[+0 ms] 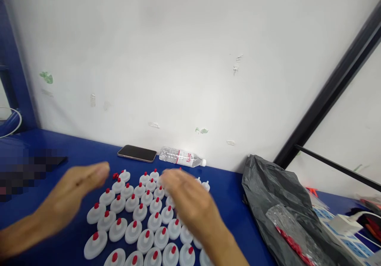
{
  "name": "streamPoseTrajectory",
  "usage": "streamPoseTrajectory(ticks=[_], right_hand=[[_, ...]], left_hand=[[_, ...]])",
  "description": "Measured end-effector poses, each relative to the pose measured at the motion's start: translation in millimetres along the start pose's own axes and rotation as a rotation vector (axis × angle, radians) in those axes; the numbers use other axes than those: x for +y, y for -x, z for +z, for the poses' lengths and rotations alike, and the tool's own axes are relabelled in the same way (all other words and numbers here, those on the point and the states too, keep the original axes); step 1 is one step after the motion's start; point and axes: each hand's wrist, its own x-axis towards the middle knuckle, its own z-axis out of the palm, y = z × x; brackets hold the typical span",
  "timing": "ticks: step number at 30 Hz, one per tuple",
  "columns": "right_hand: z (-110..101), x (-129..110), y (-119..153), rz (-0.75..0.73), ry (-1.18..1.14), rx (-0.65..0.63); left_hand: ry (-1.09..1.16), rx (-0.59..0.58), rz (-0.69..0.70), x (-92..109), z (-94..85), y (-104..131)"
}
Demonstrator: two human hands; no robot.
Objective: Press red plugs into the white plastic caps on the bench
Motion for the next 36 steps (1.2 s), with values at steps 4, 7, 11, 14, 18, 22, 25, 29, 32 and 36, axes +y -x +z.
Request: streamPoseTrajectory(ticks=[4,7,11,14,18,22,25,29,32,36], right_hand=[[-3.7,48.5,21.7,0.3,0.104,0.048],[2.8,61.9,33.0,0.399,0.082,0.002],[9.3,61.8,40.0,0.501,0.043,-0.04],[8.3,62.9,42.1,0.573,0.021,-0.054],[7.6,67.4,47.0,0.647,-0.001,-0.112],[15.3,78.1,54.5,0.659,-0.016,-0.192],[26.2,90.1,56.4,0.645,-0.012,-0.267],[40.7,100.1,54.5,0.666,-0.033,-0.406],[45.9,100.8,55.2,0.69,-0.056,-0.487],[41.8,99.5,56.6,0.68,-0.083,-0.529]], left_hand=[[-0.125,-0.011,-0.218,-56.0,1.1,-16.0],[-0.259,-0.141,-0.286,-75.6,9.3,-18.5],[-0.341,-0.246,-0.334,-77.6,8.9,-19.1],[-0.372,-0.292,-0.369,-75.6,2.8,-22.1],[-0.424,-0.337,-0.433,-73.3,-0.7,-24.9],[-0.462,-0.358,-0.451,-70.9,-0.7,-24.7],[-0.465,-0.371,-0.44,-70.9,-0.3,-24.2],[-0.481,-0.398,-0.438,-70.8,1.1,-23.8],[-0.485,-0.41,-0.442,-68.6,1.8,-23.7],[-0.48,-0.415,-0.458,-65.1,1.6,-23.6]])
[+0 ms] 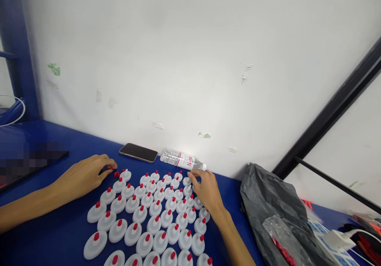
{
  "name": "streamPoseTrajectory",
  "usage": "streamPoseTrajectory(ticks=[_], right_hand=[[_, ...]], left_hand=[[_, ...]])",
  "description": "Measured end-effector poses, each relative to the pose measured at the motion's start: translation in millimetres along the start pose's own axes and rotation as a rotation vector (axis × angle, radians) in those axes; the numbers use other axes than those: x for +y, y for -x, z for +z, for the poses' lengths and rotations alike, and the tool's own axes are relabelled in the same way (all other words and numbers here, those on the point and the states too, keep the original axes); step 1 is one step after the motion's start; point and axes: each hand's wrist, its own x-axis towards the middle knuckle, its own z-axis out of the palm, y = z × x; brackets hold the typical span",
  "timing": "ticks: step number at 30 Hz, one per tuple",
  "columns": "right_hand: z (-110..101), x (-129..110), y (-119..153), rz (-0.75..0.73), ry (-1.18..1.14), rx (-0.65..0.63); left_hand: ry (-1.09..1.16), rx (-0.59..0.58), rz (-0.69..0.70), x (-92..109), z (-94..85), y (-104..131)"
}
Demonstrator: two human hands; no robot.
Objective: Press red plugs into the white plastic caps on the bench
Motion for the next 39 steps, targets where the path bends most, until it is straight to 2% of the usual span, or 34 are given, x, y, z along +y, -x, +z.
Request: streamPoseTrajectory(ticks=[6,10,14,18,22,26,30,35,39], right_hand=[[-9.4,-15.1,8.6,-0.143,0.015,-0.051],[-5.1,-29.4,12.4,-0.19,0.063,-0.102],[-0.3,-31.2,12.8,-0.223,0.096,-0.115],[-1.4,-25.0,10.9,-0.26,0.118,-0.021],[-9.0,-25.6,9.6,-0.305,0.133,0.189],[-19.1,-47.1,16.8,-0.392,0.132,0.333],[-22.2,-85.5,30.8,-0.545,0.138,0.31],[-14.5,-129.7,44.7,-0.772,0.106,0.282],[-11.9,-148.4,51.1,-0.836,0.059,0.363]], left_hand=[[0.027,0.004,-0.008,1.8,-1.1,1.2],[0.065,-0.005,-0.002,1.7,-0.3,1.5],[0.094,-0.014,0.019,1.2,0.6,1.5],[0.109,0.038,0.024,0.4,0.0,0.8],[0.146,0.212,0.067,1.0,-2.9,1.7],[0.205,0.436,0.292,9.2,-5.9,11.8],[0.234,0.589,0.602,29.1,-6.2,33.7],[0.232,0.568,0.853,56.4,-0.8,60.7],[0.238,0.497,0.946,65.9,3.5,69.9]])
